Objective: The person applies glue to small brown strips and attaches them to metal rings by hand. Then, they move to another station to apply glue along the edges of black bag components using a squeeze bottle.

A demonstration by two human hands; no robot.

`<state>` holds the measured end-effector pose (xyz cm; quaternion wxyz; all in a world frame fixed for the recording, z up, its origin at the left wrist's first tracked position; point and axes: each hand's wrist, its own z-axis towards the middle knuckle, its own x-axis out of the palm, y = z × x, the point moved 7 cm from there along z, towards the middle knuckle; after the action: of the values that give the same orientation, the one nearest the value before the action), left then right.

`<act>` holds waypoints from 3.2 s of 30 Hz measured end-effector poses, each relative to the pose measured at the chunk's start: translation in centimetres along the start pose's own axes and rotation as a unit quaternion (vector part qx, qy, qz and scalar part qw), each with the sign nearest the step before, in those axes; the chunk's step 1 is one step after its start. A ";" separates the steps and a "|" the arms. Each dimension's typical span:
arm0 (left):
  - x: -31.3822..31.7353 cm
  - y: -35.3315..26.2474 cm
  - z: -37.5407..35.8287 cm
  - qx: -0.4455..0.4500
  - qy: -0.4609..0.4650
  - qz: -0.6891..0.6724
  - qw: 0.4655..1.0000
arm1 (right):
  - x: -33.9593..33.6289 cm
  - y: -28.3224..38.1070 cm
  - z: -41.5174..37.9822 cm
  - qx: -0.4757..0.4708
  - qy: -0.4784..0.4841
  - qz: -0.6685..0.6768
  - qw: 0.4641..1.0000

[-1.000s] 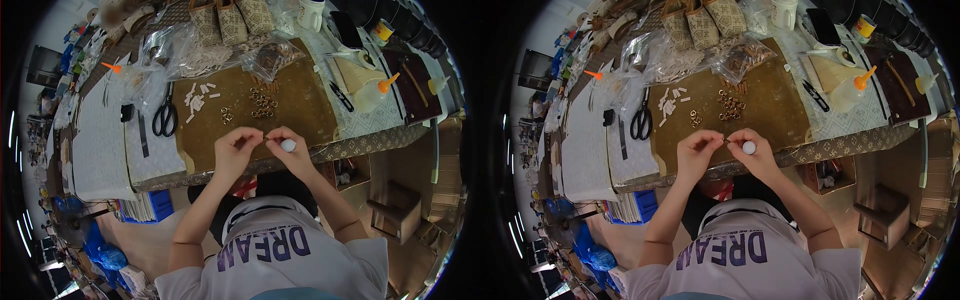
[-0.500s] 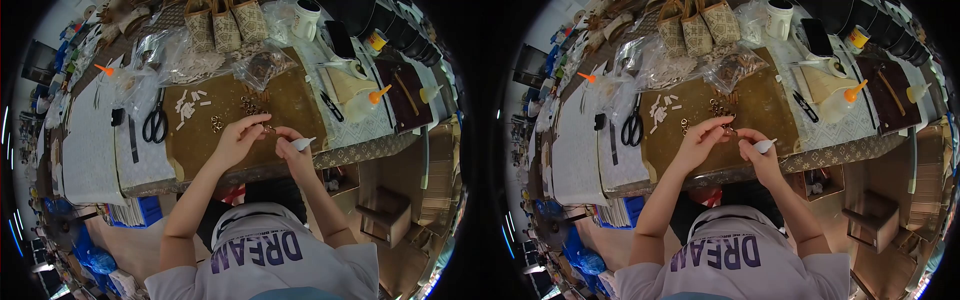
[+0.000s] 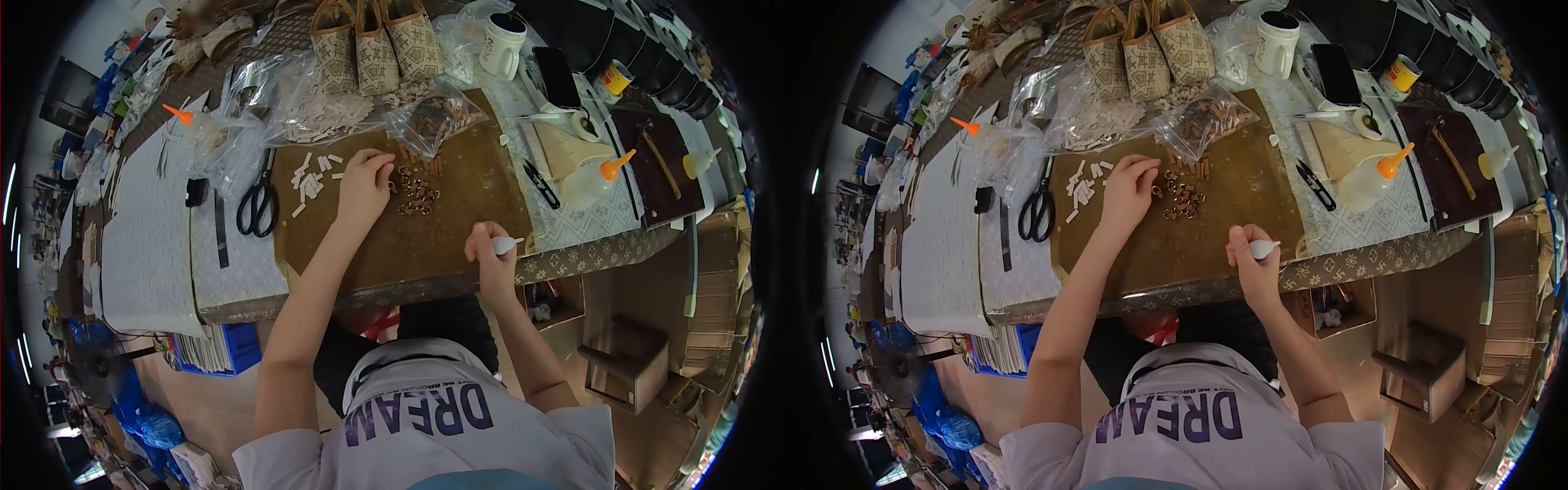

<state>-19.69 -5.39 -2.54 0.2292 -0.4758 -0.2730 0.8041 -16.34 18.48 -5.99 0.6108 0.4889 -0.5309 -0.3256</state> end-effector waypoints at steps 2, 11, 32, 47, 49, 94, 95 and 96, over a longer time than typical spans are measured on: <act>0.7 -0.2 1.4 0.040 0.007 0.018 0.999 | 0.1 0.0 -0.3 0.008 0.008 0.008 1.000; 2.1 -0.9 3.3 0.078 0.061 0.130 0.987 | 0.9 1.1 -0.6 0.020 0.040 -0.059 0.997; -5.5 1.8 -5.1 -0.050 -0.039 0.129 0.990 | 4.7 -0.1 -1.2 0.083 0.061 -0.052 0.993; -3.9 -5.1 -11.2 -0.299 0.119 -0.492 0.809 | 6.3 1.1 -2.3 0.142 0.109 -0.002 0.984; -3.9 -5.0 -11.8 -0.314 0.124 -0.509 0.792 | 6.8 1.1 -2.5 0.149 0.125 -0.005 0.981; -4.1 -5.6 -13.5 -0.340 0.120 -0.471 0.805 | 6.5 2.1 -3.2 0.042 0.176 -0.155 0.971; -4.2 -5.4 -13.5 -0.354 0.122 -0.480 0.793 | 6.2 2.5 -2.9 0.015 0.179 -0.172 0.969; -4.2 -5.1 -13.6 -0.369 0.124 -0.488 0.781 | 6.1 3.0 -2.8 -0.012 0.183 -0.189 0.965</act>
<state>-5.19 -1.21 -1.87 0.4301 -0.4229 -0.7134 0.3567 -12.61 14.50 -1.03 0.6306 0.6241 -0.3046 -0.3465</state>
